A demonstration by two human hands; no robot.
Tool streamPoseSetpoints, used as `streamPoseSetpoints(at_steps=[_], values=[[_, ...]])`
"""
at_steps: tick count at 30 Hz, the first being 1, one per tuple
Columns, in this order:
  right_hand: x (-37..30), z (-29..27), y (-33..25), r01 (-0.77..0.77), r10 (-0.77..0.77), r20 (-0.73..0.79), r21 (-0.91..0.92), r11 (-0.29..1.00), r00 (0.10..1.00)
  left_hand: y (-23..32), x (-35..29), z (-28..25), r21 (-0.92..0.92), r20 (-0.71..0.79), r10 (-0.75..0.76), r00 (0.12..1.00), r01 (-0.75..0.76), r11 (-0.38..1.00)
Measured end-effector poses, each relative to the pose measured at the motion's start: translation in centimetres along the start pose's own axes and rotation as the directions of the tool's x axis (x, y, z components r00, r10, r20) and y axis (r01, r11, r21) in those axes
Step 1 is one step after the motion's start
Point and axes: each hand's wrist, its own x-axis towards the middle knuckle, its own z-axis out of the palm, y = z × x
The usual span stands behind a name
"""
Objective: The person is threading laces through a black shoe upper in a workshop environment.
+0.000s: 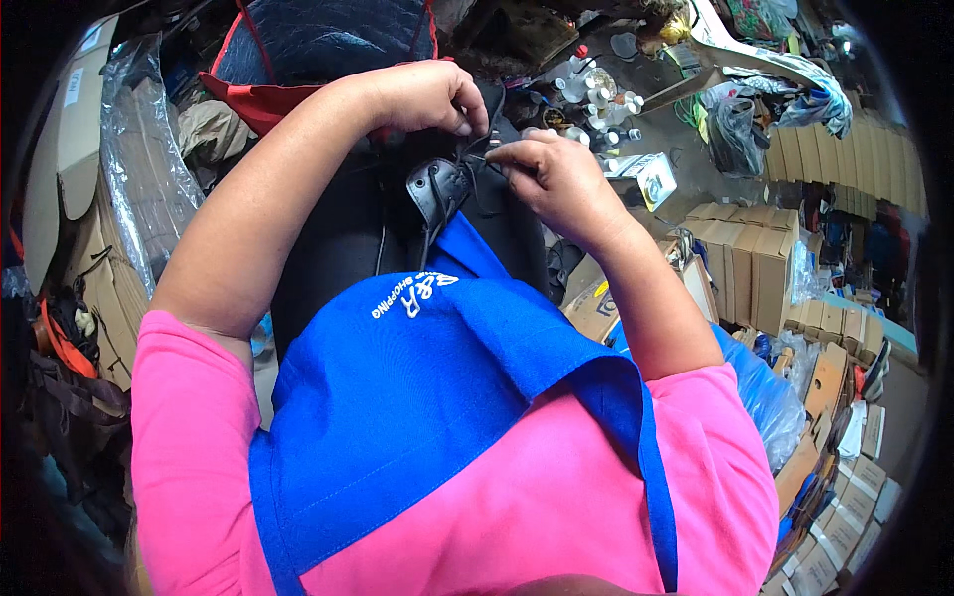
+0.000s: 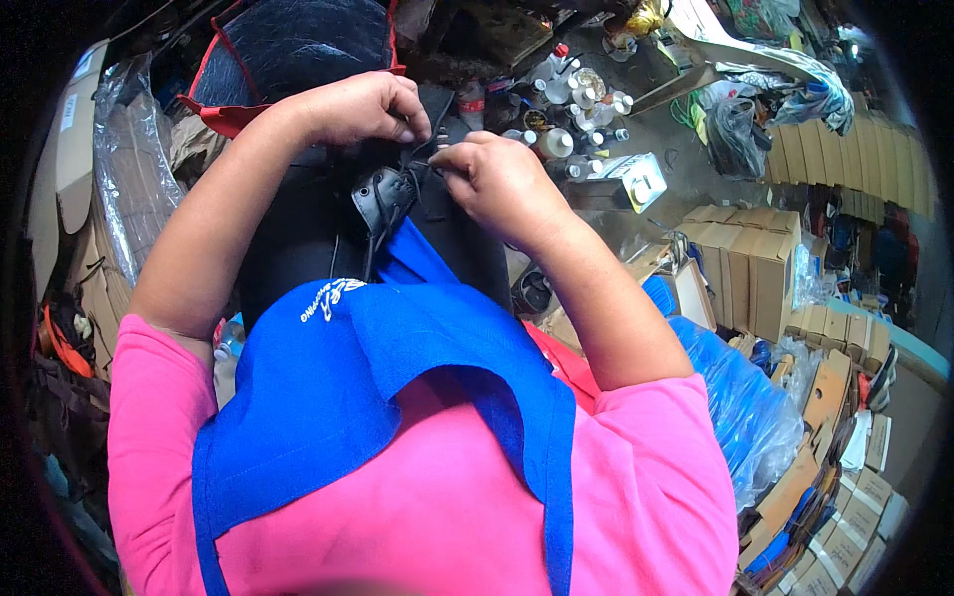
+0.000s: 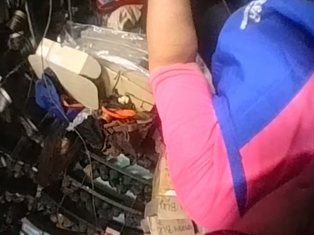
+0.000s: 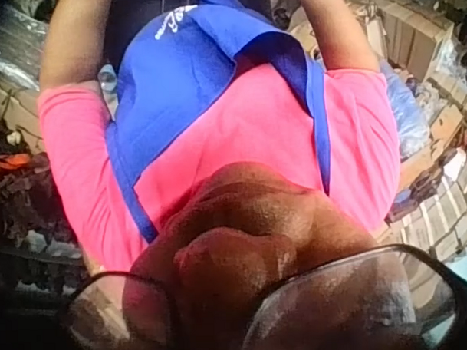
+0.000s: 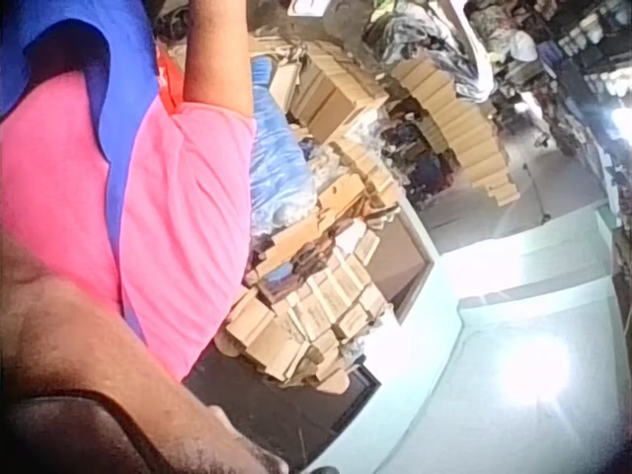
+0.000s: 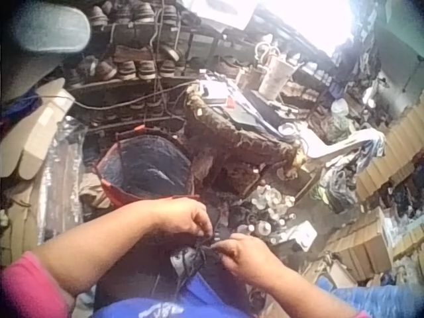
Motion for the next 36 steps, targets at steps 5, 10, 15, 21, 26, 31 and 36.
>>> streamPoseSetpoints(at_steps=[5, 10, 15, 21, 26, 31, 36], values=[[-0.6, 0.6, -0.3, -0.045, 0.045, -0.007, 0.004, 0.999, 0.999, 0.1, -0.4, 0.4, -0.132, 0.022, -0.071, 0.997, 0.074, 0.989], [0.1, 0.4, -0.3, 0.018, -0.019, -0.009, -0.066, 0.998, 1.000, -0.4, -0.5, 0.1, -0.049, 0.036, 0.069, 0.997, -0.067, 0.997], [0.5, -0.5, -0.2, 0.003, 0.000, 0.032, -0.084, 0.996, 0.999, -0.5, -1.0, 0.1, 0.034, 0.057, 0.095, 0.994, -0.097, 0.995], [0.1, -0.1, -0.4, 0.007, -0.005, 0.033, -0.050, 0.999, 0.999, -0.3, -1.0, 0.5, 0.033, 0.025, 0.046, 0.999, -0.046, 0.998], [-0.8, 0.5, -0.6, -0.003, 0.003, -0.036, 0.006, 1.000, 0.999, 0.0, -1.4, 0.2, 0.064, 0.008, 0.118, 0.993, -0.118, 0.991], [-0.2, -0.4, -1.3, -0.002, 0.002, 0.003, -0.092, 0.996, 1.000, 0.3, -1.6, 0.2, 0.064, 0.009, 0.131, 0.991, -0.131, 0.989], [0.6, 0.4, -1.2, 0.032, -0.030, 0.045, -0.059, 0.998, 0.999, -0.2, -1.6, 0.5, 0.066, 0.000, 0.131, 0.991, -0.131, 0.989]])
